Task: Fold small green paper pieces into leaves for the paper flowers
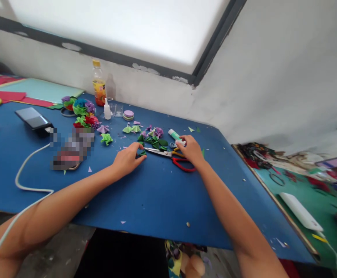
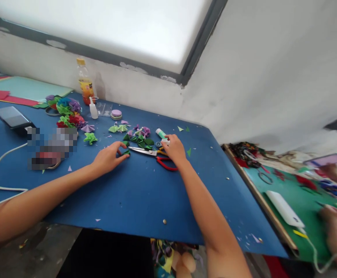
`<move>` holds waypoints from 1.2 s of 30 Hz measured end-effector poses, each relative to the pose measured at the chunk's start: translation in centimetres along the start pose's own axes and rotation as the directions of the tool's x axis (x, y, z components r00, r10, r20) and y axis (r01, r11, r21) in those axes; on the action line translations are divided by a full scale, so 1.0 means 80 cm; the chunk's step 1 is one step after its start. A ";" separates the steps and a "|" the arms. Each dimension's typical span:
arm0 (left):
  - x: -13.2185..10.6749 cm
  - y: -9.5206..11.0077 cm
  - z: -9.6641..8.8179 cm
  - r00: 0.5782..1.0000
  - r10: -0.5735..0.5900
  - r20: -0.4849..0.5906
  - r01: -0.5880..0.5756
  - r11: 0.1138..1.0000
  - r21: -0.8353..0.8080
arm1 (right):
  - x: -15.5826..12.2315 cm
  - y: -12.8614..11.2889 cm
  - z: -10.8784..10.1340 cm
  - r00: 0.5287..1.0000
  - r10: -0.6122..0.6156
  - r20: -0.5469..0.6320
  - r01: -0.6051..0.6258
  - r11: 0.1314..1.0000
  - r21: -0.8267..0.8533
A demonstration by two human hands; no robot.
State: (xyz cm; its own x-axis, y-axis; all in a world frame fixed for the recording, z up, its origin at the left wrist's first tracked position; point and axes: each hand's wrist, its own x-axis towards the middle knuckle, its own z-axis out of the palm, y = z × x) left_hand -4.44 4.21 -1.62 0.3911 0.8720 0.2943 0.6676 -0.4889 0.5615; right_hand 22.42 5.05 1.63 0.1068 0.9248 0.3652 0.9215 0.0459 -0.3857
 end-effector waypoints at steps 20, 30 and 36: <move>0.007 0.009 0.002 0.997 0.057 -0.046 -0.073 0.847 -0.526 | -0.007 -0.081 0.023 0.900 -0.157 0.408 -0.092 0.844 0.528; 0.014 0.012 0.001 0.994 -0.035 0.105 0.108 0.514 -0.851 | 0.042 0.025 0.009 0.984 0.174 0.023 -0.162 0.950 -0.267; 0.014 0.011 0.000 0.994 -0.030 0.107 0.108 0.484 -0.868 | 0.010 0.003 0.003 0.999 0.034 -0.004 -0.035 0.994 -0.101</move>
State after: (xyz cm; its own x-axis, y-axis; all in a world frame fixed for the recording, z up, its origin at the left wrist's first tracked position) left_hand -3.42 4.71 -0.78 0.4360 0.8790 0.1931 -0.1850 -0.1224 0.9751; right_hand 22.62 5.94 1.61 0.1399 0.9242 0.3554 0.9503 -0.0245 -0.3105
